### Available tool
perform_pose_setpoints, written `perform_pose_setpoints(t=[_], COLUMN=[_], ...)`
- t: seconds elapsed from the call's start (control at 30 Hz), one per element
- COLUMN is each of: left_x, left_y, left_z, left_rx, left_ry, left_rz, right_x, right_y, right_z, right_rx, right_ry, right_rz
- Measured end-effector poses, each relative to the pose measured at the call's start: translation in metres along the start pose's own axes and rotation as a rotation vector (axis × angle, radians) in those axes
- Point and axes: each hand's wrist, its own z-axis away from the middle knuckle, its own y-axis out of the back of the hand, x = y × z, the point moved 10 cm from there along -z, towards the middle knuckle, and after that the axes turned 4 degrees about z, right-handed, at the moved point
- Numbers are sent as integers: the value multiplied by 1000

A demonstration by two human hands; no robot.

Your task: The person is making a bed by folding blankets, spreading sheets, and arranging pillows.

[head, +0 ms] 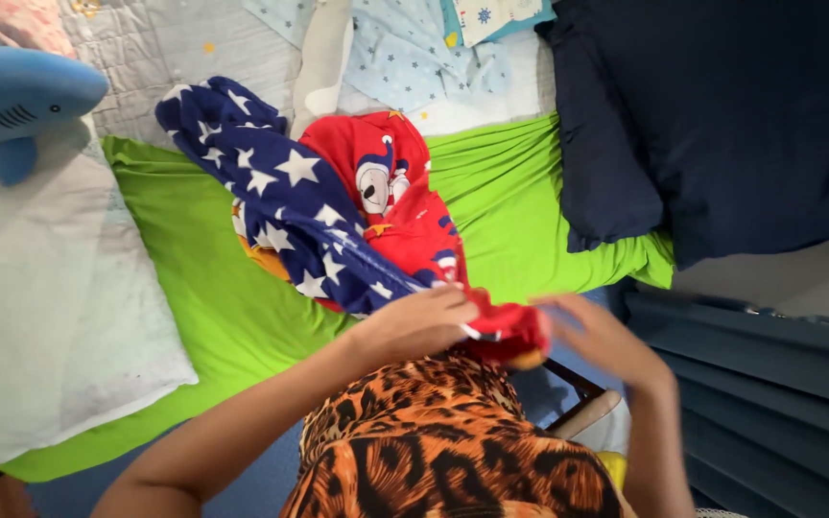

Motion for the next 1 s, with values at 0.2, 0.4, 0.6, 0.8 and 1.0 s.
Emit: perform_pose_setpoints(t=[0.2,0.4,0.6,0.8,1.0], left_x=[39,33,49,3,-16], left_y=[7,9,78,123,152], left_z=[-3,12,29,50,40], left_rx=[139,144,428,504,745], left_ry=[-117,-18,-23,101,149], left_rz=[-129,-102,-156,305,293], right_x=[6,30,-9,-51,-73], right_y=[-95,-126,-58,-53,-64], right_z=[-134,-187,-171,-144,-125], right_rx=[-295,21,263,147,164], right_ry=[-379,-192,-13,175,221], right_rz=[183,-859,-660,-576,-996])
